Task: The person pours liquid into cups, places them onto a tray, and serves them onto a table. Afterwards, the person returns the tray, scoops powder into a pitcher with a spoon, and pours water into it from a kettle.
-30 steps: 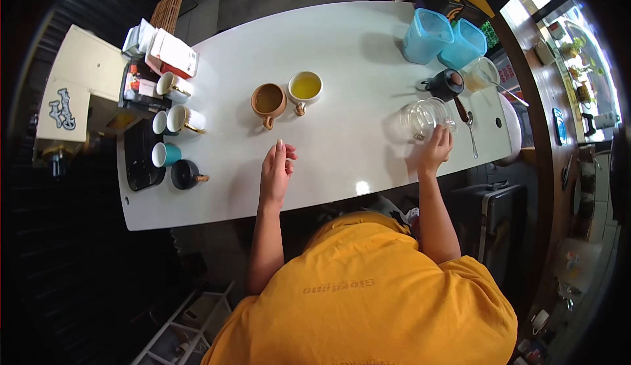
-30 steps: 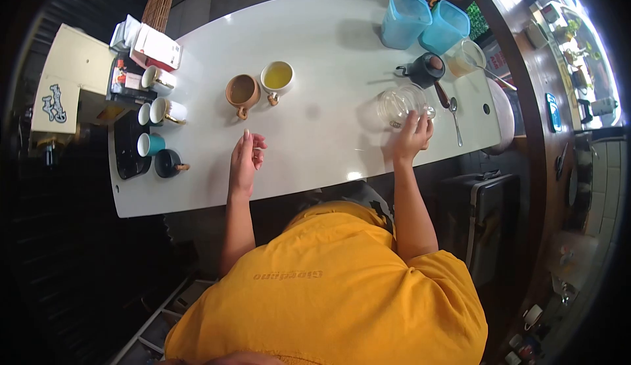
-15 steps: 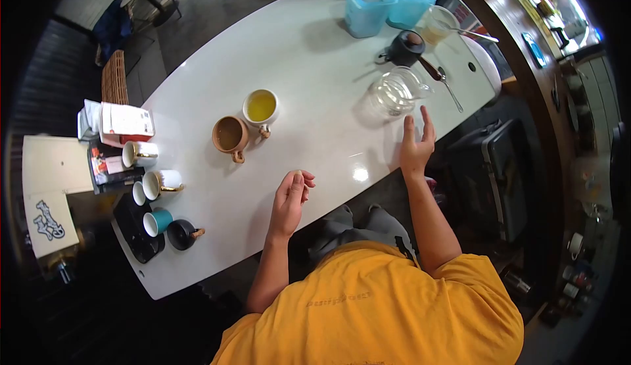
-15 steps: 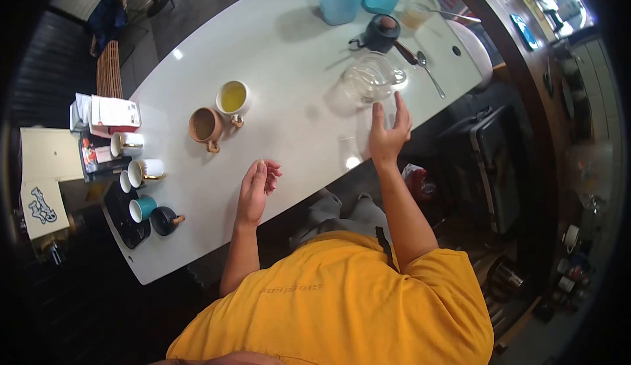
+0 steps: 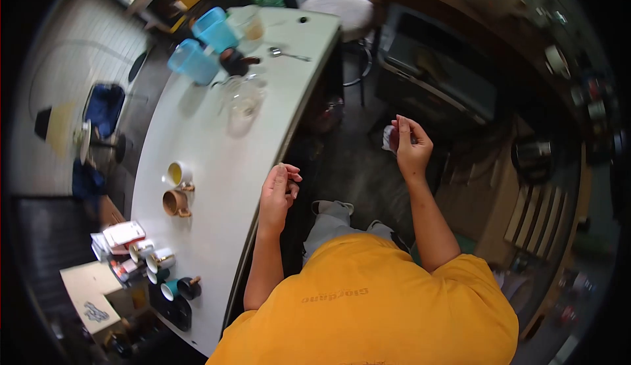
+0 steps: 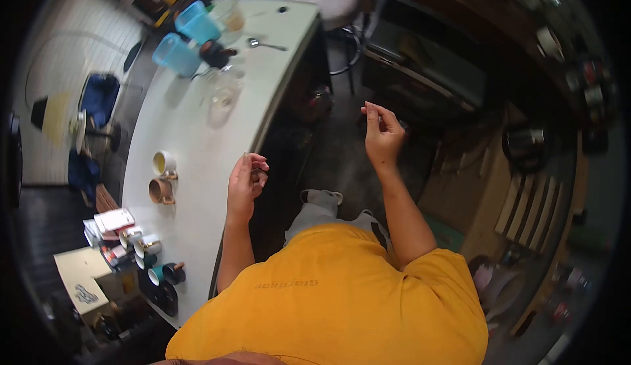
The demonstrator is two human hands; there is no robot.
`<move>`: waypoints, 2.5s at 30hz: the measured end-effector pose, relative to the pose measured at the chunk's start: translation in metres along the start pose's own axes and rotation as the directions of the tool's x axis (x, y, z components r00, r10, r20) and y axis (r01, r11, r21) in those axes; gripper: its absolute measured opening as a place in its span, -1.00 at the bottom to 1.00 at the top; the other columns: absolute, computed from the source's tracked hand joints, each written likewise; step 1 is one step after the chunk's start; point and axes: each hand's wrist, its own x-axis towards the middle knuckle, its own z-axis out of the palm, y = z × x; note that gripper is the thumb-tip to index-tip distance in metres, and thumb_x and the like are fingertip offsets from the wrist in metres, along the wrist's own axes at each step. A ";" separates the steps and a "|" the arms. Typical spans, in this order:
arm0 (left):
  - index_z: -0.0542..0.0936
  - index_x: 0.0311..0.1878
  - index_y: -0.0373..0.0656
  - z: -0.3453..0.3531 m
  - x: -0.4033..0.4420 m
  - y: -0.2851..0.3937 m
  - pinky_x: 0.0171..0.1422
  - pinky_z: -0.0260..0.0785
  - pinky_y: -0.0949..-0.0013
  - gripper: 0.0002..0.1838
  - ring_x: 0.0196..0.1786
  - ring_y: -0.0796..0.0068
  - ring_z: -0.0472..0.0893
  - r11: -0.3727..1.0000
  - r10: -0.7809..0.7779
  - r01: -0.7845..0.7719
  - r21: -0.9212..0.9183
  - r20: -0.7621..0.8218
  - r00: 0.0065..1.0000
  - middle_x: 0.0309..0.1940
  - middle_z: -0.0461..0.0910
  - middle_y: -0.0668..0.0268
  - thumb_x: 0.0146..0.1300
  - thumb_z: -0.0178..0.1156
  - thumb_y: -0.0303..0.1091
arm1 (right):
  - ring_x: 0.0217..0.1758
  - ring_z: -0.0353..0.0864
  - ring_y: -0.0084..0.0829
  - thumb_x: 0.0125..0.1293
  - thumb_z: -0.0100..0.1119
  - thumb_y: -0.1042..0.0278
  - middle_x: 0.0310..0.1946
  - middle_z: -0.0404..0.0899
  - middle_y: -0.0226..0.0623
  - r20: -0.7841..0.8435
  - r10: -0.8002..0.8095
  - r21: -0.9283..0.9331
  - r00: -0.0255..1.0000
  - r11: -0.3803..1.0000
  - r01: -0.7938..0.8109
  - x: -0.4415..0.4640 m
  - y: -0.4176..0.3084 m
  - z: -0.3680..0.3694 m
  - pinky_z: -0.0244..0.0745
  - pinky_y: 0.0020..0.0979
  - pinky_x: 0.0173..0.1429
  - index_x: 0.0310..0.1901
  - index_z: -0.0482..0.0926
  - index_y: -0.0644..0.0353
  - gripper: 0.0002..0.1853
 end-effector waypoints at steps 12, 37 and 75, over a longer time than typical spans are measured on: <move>0.50 -0.16 -0.14 0.220 -0.052 -0.047 -0.57 -0.02 0.72 -0.66 -0.50 0.76 0.35 0.981 -0.166 0.099 0.170 0.448 0.878 -0.38 0.47 0.41 0.49 -0.09 -0.06 | -0.29 0.64 -0.60 0.28 0.24 0.37 -0.34 0.71 -0.37 -0.504 -0.185 -0.330 0.844 0.944 0.009 -0.079 -0.030 -0.297 0.36 -0.53 -0.14 -0.12 0.66 0.22 -0.82; 0.54 -0.29 -0.01 0.337 -0.103 -0.103 -0.48 -0.01 0.69 -0.80 -0.49 0.82 0.32 0.889 -0.380 -0.082 0.451 0.824 0.421 -0.47 0.43 0.59 0.38 0.11 -0.12 | -0.26 0.64 -0.64 0.35 0.20 0.34 -0.29 0.69 -0.29 -0.980 -0.199 -0.182 -0.026 0.934 -0.306 -0.440 -0.059 -0.401 0.45 -0.64 -0.15 -0.10 0.61 0.32 -0.78; 0.51 -0.18 -0.09 0.262 -0.281 -0.178 -0.48 0.03 0.69 -0.81 -0.45 0.79 0.36 0.831 -0.509 -0.045 0.554 0.791 0.339 -0.37 0.48 0.53 0.39 0.10 -0.18 | -0.12 0.47 -0.48 0.39 0.09 0.38 -0.17 0.50 -0.22 -0.962 -0.168 -0.088 -0.218 0.938 -0.334 -0.649 -0.016 -0.402 0.39 -0.44 -0.04 0.09 0.31 0.29 -0.68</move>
